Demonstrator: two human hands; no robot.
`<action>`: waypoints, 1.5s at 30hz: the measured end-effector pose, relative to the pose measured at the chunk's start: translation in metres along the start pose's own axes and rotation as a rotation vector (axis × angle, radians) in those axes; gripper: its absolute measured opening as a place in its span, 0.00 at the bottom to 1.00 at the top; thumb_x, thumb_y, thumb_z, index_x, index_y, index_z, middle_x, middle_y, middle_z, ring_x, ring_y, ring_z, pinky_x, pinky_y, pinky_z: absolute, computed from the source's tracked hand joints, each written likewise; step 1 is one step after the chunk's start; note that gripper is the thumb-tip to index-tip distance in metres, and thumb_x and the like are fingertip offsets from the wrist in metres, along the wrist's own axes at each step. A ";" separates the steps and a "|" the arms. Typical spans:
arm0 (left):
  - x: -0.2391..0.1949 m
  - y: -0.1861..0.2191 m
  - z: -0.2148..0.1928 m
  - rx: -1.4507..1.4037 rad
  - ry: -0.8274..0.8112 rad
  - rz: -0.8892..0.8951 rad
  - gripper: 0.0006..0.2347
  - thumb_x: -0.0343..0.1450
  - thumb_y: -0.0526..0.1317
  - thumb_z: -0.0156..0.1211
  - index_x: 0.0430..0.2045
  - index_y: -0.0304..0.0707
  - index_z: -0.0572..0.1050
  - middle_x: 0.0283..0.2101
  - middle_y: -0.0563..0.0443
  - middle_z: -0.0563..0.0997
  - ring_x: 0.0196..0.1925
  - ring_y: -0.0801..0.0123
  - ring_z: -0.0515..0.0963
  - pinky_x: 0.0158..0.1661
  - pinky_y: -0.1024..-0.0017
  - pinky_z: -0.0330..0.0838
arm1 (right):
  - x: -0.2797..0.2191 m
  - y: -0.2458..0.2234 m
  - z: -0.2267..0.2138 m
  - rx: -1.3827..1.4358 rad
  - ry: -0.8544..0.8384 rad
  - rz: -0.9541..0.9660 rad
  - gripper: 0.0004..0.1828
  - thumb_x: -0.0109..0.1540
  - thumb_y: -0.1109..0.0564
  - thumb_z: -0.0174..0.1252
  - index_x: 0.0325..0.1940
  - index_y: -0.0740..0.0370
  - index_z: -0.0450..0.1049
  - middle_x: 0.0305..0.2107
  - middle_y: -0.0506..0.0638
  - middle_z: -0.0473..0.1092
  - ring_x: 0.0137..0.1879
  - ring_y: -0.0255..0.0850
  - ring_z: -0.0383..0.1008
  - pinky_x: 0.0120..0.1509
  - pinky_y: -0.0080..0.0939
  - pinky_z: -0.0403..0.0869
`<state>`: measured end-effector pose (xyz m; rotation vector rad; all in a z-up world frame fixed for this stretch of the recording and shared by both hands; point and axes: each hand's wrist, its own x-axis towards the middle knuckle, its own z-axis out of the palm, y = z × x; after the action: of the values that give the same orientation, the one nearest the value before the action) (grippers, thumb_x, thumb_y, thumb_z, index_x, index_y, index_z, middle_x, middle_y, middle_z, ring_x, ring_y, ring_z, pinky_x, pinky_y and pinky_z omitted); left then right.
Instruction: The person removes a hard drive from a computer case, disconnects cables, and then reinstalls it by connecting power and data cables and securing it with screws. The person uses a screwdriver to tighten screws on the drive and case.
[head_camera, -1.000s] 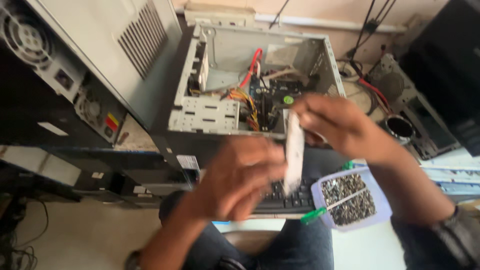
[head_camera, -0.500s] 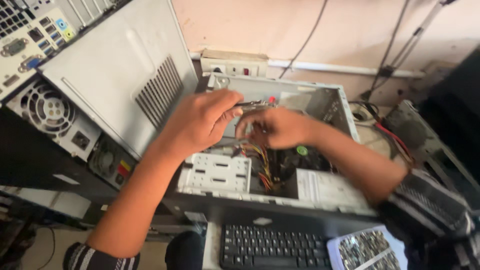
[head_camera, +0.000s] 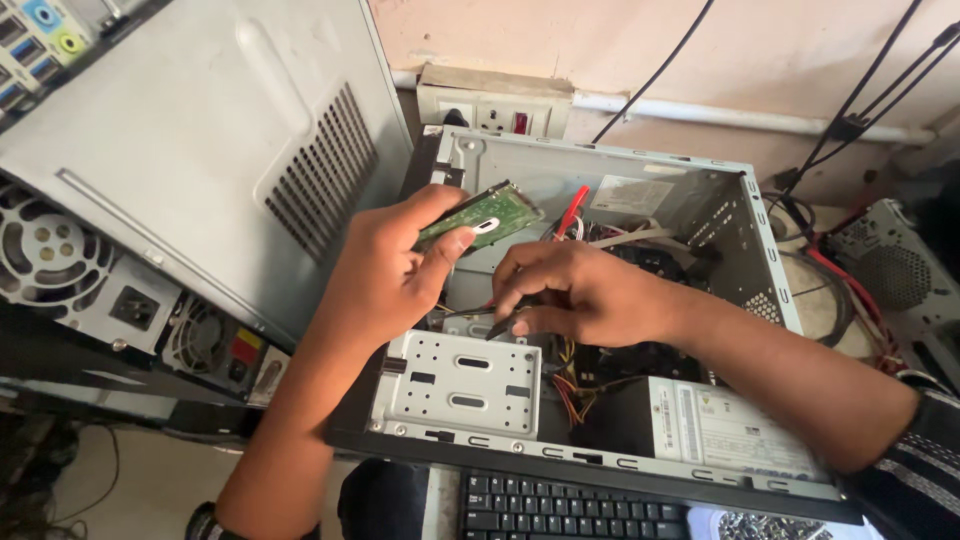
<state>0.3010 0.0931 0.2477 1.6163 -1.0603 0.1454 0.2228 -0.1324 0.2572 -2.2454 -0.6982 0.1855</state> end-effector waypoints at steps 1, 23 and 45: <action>-0.001 0.000 0.000 0.034 0.026 0.005 0.08 0.75 0.34 0.59 0.44 0.29 0.75 0.31 0.47 0.80 0.29 0.73 0.77 0.29 0.73 0.77 | 0.000 -0.001 -0.001 0.026 -0.018 0.072 0.08 0.59 0.60 0.66 0.42 0.62 0.80 0.42 0.48 0.75 0.36 0.40 0.77 0.36 0.39 0.73; -0.015 -0.002 -0.007 0.138 -0.023 0.101 0.09 0.62 0.33 0.65 0.34 0.26 0.80 0.29 0.46 0.83 0.28 0.76 0.81 0.33 0.77 0.74 | -0.019 -0.021 -0.029 -0.289 0.019 0.229 0.19 0.68 0.46 0.44 0.37 0.63 0.69 0.29 0.58 0.67 0.39 0.50 0.71 0.47 0.52 0.67; -0.014 -0.009 -0.006 0.127 -0.075 0.057 0.12 0.65 0.40 0.72 0.34 0.28 0.81 0.26 0.46 0.84 0.29 0.79 0.81 0.32 0.77 0.75 | -0.022 -0.012 -0.032 -0.186 -0.060 0.119 0.19 0.70 0.47 0.42 0.38 0.65 0.66 0.29 0.56 0.64 0.40 0.46 0.68 0.49 0.48 0.67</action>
<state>0.3018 0.1051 0.2346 1.7177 -1.1753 0.1944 0.2099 -0.1582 0.2861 -2.4701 -0.6358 0.2559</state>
